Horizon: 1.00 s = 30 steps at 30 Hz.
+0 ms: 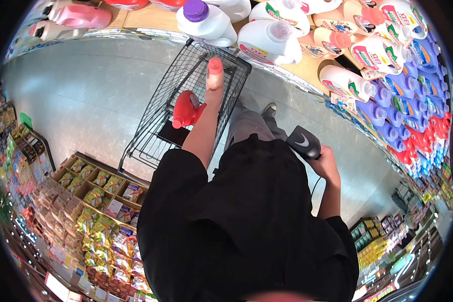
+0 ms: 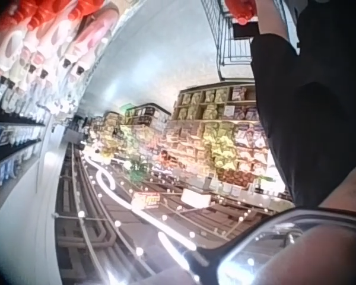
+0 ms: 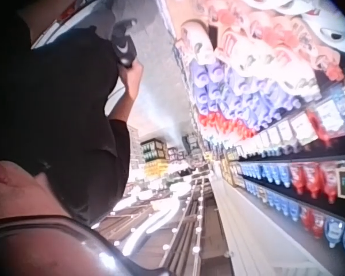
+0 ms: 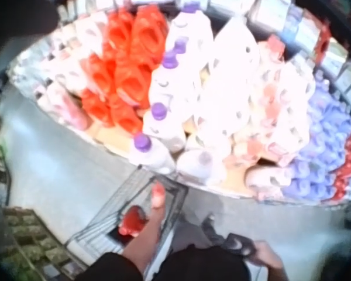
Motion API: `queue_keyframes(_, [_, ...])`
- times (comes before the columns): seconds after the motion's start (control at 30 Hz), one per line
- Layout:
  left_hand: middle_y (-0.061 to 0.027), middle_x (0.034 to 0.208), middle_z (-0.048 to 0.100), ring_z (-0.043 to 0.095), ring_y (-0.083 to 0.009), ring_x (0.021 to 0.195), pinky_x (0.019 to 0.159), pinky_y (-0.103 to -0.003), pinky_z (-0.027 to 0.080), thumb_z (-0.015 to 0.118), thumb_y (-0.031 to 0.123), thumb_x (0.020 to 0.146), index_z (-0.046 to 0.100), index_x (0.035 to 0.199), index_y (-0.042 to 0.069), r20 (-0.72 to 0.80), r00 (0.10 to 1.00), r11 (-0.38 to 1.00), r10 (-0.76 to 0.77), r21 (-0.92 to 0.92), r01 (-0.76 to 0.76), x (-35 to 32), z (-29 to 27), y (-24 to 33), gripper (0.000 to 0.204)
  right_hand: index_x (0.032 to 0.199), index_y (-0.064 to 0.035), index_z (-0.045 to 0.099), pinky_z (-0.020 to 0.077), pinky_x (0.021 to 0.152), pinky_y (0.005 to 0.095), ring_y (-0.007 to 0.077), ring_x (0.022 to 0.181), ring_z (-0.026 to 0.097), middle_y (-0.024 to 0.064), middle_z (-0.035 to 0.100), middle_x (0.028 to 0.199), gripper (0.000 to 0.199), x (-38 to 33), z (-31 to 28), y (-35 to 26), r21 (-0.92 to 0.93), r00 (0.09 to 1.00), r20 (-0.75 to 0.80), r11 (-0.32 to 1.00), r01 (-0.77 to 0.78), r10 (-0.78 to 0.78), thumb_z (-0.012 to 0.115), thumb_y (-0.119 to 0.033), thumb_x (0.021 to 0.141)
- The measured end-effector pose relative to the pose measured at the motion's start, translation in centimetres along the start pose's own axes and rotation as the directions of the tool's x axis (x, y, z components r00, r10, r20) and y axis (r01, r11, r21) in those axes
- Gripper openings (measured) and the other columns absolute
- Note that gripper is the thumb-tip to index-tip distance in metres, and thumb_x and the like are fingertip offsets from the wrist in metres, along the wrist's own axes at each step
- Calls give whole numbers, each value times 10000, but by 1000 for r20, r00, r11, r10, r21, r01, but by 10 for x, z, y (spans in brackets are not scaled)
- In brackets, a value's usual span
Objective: Scan various detergent and household cleaner bottles using a handheld scanner.
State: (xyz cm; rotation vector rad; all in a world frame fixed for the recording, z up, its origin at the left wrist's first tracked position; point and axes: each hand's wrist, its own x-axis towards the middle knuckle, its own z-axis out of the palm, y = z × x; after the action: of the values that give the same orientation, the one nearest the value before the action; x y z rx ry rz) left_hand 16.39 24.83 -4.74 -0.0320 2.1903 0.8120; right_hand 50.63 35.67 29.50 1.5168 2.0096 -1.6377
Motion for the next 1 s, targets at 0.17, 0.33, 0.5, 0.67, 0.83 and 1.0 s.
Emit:
queue_keyframes(0.17, [-249,974,729,713,-387,988,820,-456,537,730,359,788,701,1135,1,-29,995,995,93,35,-92,33,27,-48,499,1130,-26,709,510,881,291,85,948,627,33,750,1029,391,-1,14,-10,-13,990,21,990,-142,142,734,60,749])
queue_keyframes(0.33, [-228,1012,708,693,-402,996,825,-463,532,720,344,776,672,1166,9,85,994,997,70,-36,-67,36,43,-69,516,1115,-21,711,514,881,300,93,946,633,44,753,1017,375,3,24,-11,-21,996,18,996,-82,82,740,51,748])
queue_keyframes(0.5, [-222,1150,621,634,-400,1099,924,-495,501,728,363,752,625,1196,35,95,992,996,85,12,-87,52,51,-137,562,1101,-10,707,518,873,304,104,937,648,87,757,994,368,11,24,-18,-81,991,39,988,-128,131,751,28,738])
queue_keyframes(0.67, [-299,1322,512,530,-425,1247,1038,-479,441,728,499,750,629,1252,17,286,958,986,-26,164,-23,35,46,-157,703,1104,-14,706,520,868,307,113,928,658,110,754,986,366,17,27,-17,-121,988,51,983,-136,143,759,5,742])
queue_keyframes(0.83, [-366,1558,261,221,-467,1481,1214,-422,227,692,606,783,611,1315,-22,301,954,998,-10,61,-9,38,51,-194,827,1101,-17,708,519,872,303,109,938,654,70,754,1015,353,26,30,-38,-120,991,102,990,-79,92,742,35,753])
queue_keyframes(1.0, [-330,1376,541,438,-404,1394,1140,-409,364,621,543,857,471,1422,-39,417,888,981,-196,70,183,17,28,-149,825,1110,-15,702,505,872,278,69,934,599,7,740,1006,380,28,28,-36,-56,992,107,997,-61,66,740,65,741])
